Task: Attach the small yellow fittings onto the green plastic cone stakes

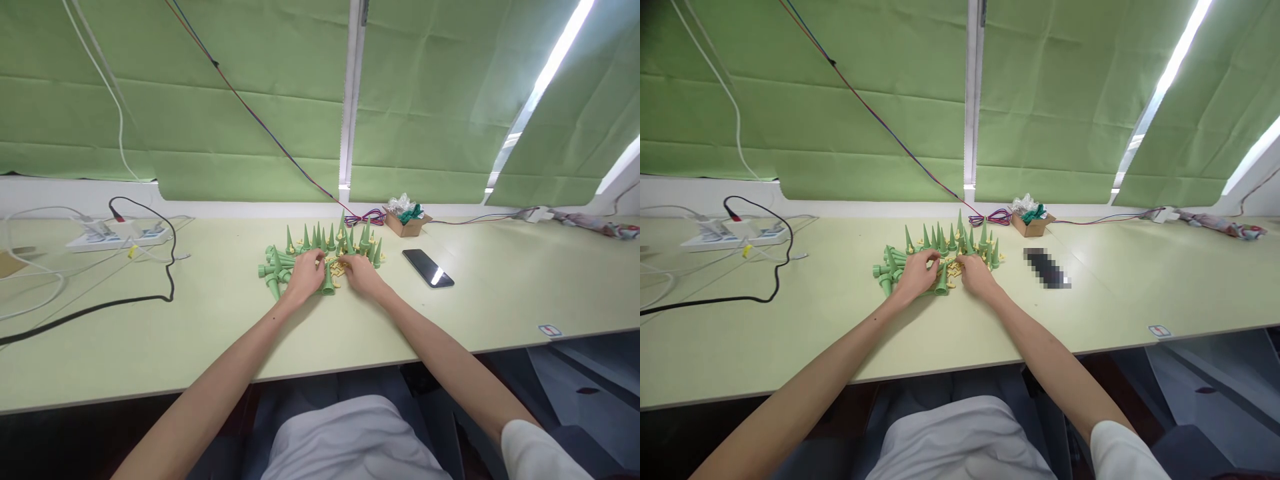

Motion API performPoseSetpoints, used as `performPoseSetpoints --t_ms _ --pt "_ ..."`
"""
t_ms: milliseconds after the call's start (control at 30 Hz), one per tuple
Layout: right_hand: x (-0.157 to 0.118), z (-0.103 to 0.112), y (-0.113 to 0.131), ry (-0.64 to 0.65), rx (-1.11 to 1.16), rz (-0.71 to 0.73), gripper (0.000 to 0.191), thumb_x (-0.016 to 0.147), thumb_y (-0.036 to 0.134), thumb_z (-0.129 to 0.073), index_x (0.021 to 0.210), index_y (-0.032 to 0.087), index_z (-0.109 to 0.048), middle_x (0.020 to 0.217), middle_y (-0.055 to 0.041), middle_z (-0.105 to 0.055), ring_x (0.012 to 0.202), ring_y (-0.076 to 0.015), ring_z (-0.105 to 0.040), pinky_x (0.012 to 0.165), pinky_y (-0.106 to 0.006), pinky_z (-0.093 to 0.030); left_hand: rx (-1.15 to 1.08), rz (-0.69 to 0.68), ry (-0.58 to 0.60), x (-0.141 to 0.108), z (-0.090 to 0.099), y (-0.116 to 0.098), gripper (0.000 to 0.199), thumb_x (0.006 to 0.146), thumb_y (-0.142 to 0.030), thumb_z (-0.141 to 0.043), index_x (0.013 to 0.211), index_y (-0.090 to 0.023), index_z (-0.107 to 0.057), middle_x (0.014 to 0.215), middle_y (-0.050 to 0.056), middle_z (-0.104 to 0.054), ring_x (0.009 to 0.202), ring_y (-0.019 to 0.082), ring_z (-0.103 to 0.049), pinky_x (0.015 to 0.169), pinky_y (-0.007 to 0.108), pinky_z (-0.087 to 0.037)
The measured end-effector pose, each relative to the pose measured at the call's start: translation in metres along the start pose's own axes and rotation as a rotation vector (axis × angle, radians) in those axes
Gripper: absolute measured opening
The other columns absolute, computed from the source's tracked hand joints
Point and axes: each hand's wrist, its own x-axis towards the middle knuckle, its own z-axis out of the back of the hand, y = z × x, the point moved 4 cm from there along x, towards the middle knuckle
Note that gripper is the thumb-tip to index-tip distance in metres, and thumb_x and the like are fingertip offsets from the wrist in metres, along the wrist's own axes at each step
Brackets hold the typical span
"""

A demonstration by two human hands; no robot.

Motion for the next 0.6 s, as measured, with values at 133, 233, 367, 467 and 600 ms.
performPoseSetpoints --t_ms 133,233,367,467,600 --pt "-0.0007 0.0006 0.0012 0.003 -0.001 0.002 0.041 0.086 0.002 -0.046 0.117 0.015 -0.069 0.114 -0.0098 -0.072 0.109 -0.0257 -0.064 0.093 -0.033 -0.045 -0.003 -0.012 -0.002 0.0004 0.0001 -0.0014 0.024 0.088 -0.017 -0.046 0.098 -0.015 -0.068 0.102 0.01 -0.074 0.096 0.025 -0.067 0.09 0.039 -0.05" --pt "-0.0002 0.001 0.0013 0.009 0.001 0.013 0.04 0.086 0.002 -0.047 0.117 0.015 -0.068 0.114 -0.0097 -0.072 0.108 -0.0248 -0.064 0.093 -0.033 -0.045 -0.004 -0.011 -0.001 0.0004 0.0002 -0.0017 0.024 0.088 -0.017 -0.045 0.097 -0.016 -0.068 0.101 0.01 -0.074 0.096 0.025 -0.067 0.09 0.039 -0.05" --pt "0.0003 0.001 0.0008 0.003 0.007 0.022 0.038 0.086 0.002 -0.046 0.116 0.013 -0.067 0.113 -0.0109 -0.072 0.107 -0.0247 -0.064 0.093 -0.033 -0.045 -0.004 -0.015 -0.005 0.0005 0.0001 -0.0013 0.024 0.088 -0.017 -0.045 0.096 -0.016 -0.068 0.101 0.009 -0.074 0.095 0.025 -0.067 0.089 0.038 -0.05" --pt "0.0004 -0.0004 0.001 -0.003 0.003 0.045 0.037 0.087 0.001 -0.044 0.115 0.012 -0.066 0.113 -0.0121 -0.071 0.107 -0.0242 -0.063 0.094 -0.033 -0.044 -0.006 -0.02 -0.013 0.0006 -0.0002 -0.0007 0.023 0.088 -0.018 -0.046 0.095 -0.017 -0.068 0.099 0.009 -0.074 0.094 0.025 -0.067 0.089 0.039 -0.05" --pt "0.0012 -0.0046 0.0003 -0.005 -0.003 0.077 0.038 0.088 0.0 -0.042 0.117 0.01 -0.064 0.114 -0.0148 -0.069 0.11 -0.0243 -0.06 0.096 -0.033 -0.043 -0.013 -0.03 -0.017 0.0004 -0.0001 -0.001 0.023 0.088 -0.018 -0.046 0.094 -0.017 -0.068 0.099 0.009 -0.074 0.093 0.024 -0.066 0.089 0.039 -0.05"
